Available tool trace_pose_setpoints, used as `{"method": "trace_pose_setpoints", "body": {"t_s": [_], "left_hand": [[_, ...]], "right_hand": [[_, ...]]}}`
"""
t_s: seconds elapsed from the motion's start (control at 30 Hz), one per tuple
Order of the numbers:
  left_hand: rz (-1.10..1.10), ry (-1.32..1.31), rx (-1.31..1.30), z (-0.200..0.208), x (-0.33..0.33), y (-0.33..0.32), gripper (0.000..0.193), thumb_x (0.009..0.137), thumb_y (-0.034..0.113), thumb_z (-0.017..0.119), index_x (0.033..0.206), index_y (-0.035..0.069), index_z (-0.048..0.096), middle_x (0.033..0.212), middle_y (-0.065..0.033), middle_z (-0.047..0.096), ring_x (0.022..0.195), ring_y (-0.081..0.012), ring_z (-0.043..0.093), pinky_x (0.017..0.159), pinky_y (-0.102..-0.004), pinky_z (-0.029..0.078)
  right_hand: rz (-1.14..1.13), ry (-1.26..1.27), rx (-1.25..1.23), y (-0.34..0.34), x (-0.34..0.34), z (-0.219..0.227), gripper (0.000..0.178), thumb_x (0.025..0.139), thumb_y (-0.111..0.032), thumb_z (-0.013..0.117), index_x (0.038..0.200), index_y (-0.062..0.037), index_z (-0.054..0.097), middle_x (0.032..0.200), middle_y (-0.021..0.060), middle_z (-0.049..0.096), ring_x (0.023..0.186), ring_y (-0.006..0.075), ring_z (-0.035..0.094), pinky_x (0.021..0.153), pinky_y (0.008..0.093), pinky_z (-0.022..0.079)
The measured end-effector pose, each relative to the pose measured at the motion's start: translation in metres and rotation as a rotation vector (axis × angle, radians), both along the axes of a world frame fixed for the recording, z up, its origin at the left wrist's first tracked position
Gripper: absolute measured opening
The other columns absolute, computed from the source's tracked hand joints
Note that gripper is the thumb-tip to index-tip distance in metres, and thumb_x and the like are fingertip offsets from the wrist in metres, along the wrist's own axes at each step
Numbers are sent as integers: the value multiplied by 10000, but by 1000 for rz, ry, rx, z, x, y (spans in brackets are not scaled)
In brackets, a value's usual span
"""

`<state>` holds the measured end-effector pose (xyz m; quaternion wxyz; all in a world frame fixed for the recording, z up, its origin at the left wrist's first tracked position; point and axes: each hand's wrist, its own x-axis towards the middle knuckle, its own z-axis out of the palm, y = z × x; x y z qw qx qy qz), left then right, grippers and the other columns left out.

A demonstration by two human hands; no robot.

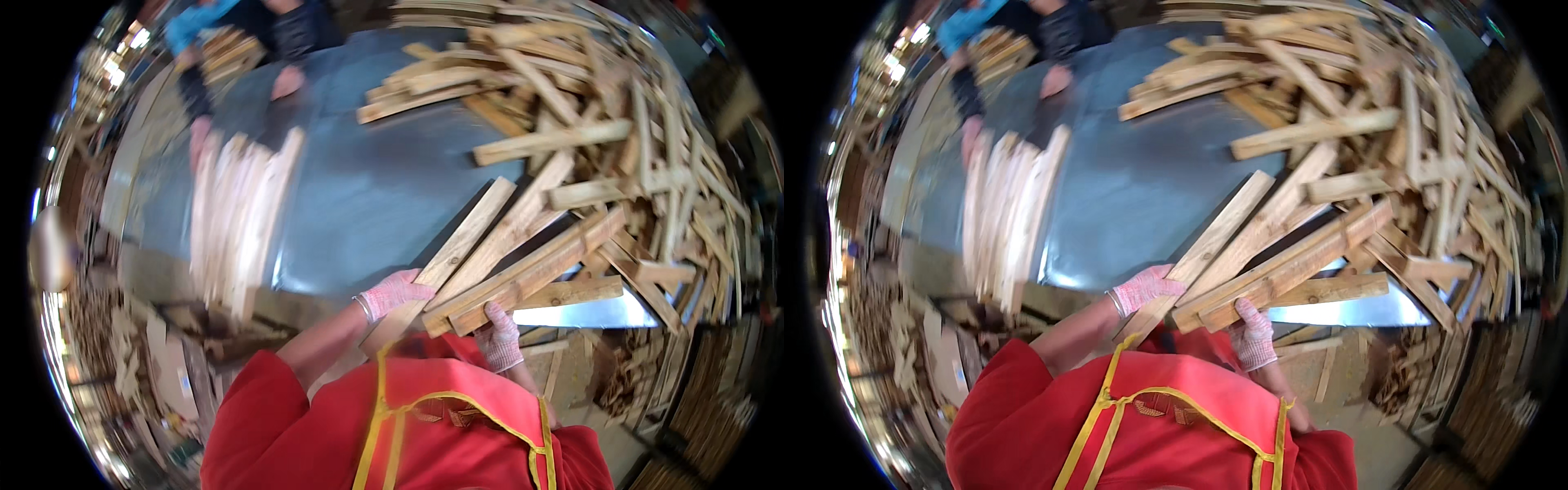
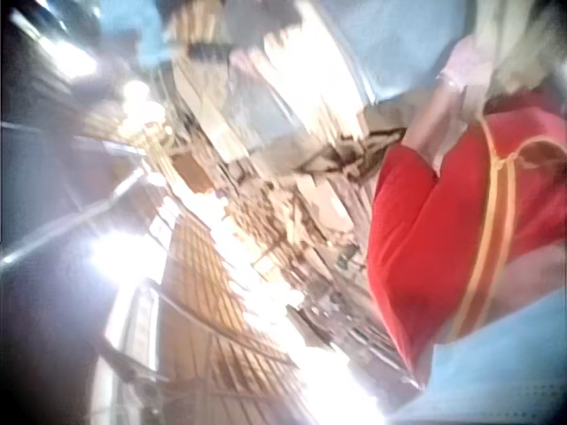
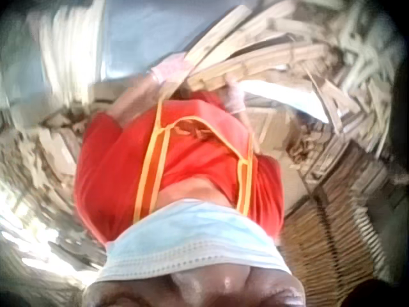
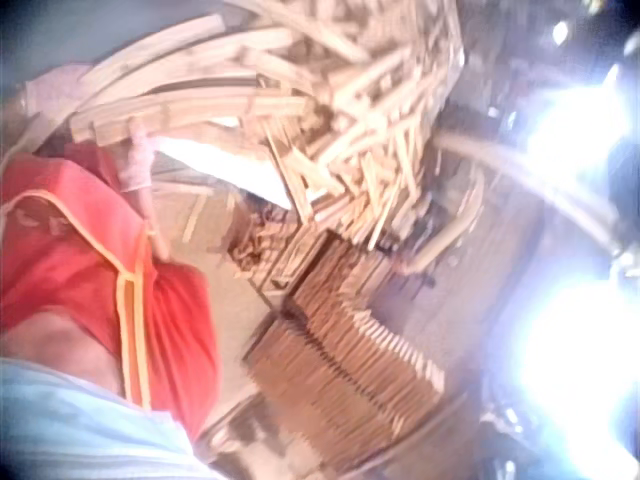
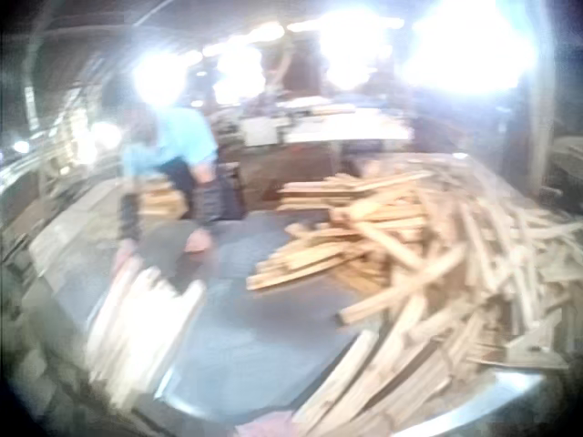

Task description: The person picks up wooden planks from a large pile on a metal table and arranges them into a neat stack. They handle the wood by hand, separating pieces and aligning them to form a growing pile of sorted lumber.

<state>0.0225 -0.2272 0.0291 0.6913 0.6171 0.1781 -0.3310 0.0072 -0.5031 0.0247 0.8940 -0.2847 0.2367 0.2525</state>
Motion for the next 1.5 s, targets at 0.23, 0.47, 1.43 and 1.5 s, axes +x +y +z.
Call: {"method": "trace_pose_setpoints", "body": {"t_s": [0.23,0.47,1.43,1.5], "left_hand": [[658,-3,-195,-2,-110,154,440,920,194,776,1303,13,657,1104,-65,731,963,-190,696,888,-355,568],[84,-115,1605,-11,-115,264,436,920,435,645,1188,103,738,1275,-79,684,1038,-222,697,893,-381,580],[612,-115,-679,-13,-60,179,877,916,454,797,1614,107,394,1487,-93,592,1304,-232,613,1065,-391,540],[691,-128,-742,-21,-74,170,835,948,399,762,1610,58,385,1494,-111,573,1302,-225,606,1050,-381,534]], "right_hand": [[339,-121,-97,179,0,8,684,891,-110,799,1478,-54,452,1393,94,606,1294,274,597,1116,459,503],[494,-212,-474,249,70,-2,381,948,-166,719,1290,-55,593,1086,60,695,933,192,676,791,365,586],[809,-148,-403,272,111,-33,496,889,-49,633,1378,-37,550,1123,116,708,1021,238,696,855,391,588],[795,-30,-260,277,102,-31,527,907,-88,637,1421,-38,531,1170,113,709,1067,230,687,879,388,584]]}}
